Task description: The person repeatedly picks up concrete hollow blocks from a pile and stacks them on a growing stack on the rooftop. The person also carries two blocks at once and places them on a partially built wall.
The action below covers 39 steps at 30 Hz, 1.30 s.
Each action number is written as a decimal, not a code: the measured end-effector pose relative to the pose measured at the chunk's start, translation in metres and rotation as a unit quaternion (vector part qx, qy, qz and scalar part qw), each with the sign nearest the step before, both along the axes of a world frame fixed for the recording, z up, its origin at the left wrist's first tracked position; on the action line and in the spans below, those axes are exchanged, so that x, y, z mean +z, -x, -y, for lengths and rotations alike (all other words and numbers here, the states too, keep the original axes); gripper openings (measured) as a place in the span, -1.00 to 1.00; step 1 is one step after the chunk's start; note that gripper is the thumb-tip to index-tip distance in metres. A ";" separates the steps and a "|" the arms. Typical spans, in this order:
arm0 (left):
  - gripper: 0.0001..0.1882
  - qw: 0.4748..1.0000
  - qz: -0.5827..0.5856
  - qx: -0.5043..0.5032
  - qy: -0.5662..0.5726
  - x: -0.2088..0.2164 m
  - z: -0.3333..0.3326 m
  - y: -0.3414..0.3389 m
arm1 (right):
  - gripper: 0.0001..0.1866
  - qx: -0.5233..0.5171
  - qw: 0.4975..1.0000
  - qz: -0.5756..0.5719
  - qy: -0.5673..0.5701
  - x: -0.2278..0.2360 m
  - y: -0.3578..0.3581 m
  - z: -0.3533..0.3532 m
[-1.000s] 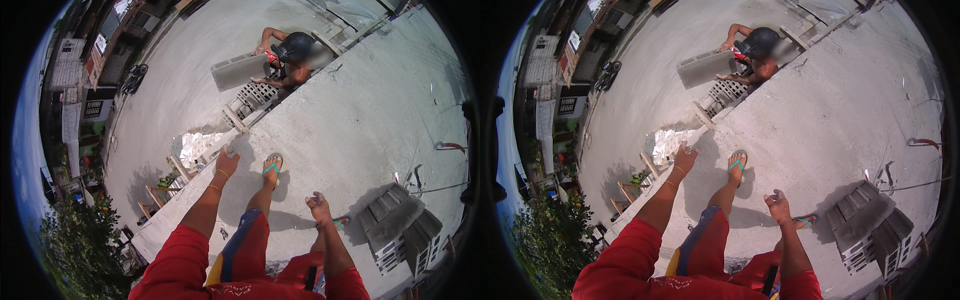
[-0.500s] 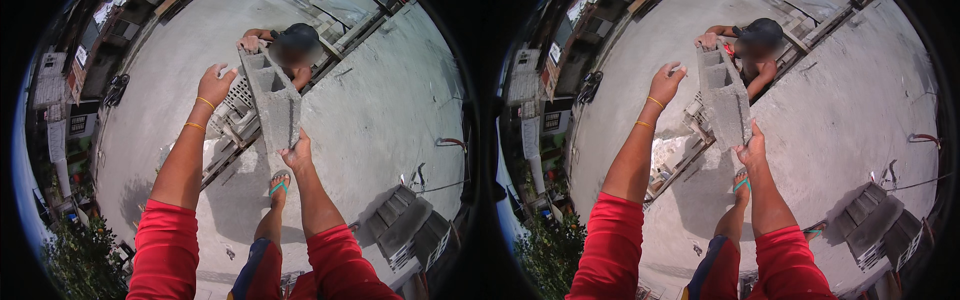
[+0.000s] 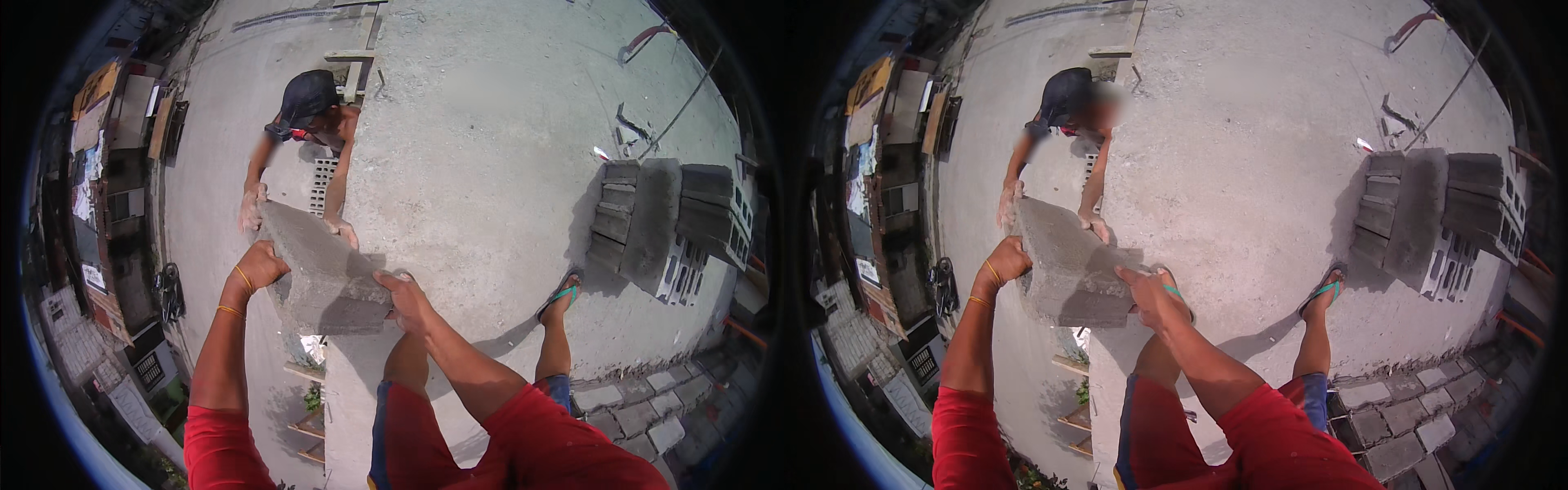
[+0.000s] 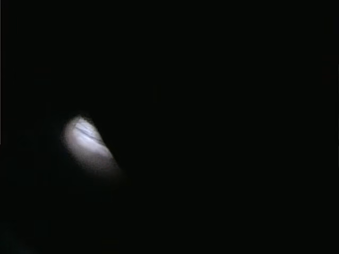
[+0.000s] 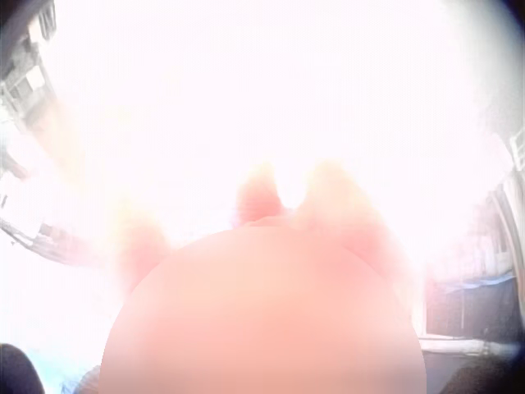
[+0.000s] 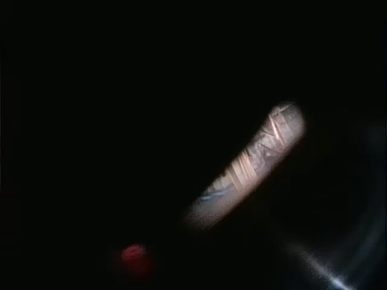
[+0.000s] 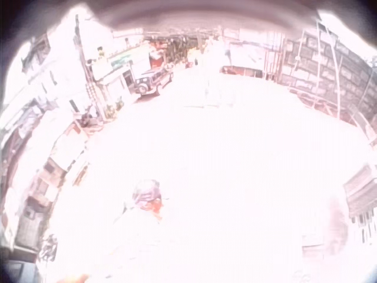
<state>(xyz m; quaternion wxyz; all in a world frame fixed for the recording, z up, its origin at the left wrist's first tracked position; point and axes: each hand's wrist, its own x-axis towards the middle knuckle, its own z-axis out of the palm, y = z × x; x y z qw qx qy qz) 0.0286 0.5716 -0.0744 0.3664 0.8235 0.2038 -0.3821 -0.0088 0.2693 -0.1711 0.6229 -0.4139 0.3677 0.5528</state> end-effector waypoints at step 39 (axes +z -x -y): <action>-0.38 0.881 0.456 -0.113 -0.051 0.182 0.943 -0.128 | -0.60 -0.043 0.786 0.376 0.489 0.254 -0.118 0.928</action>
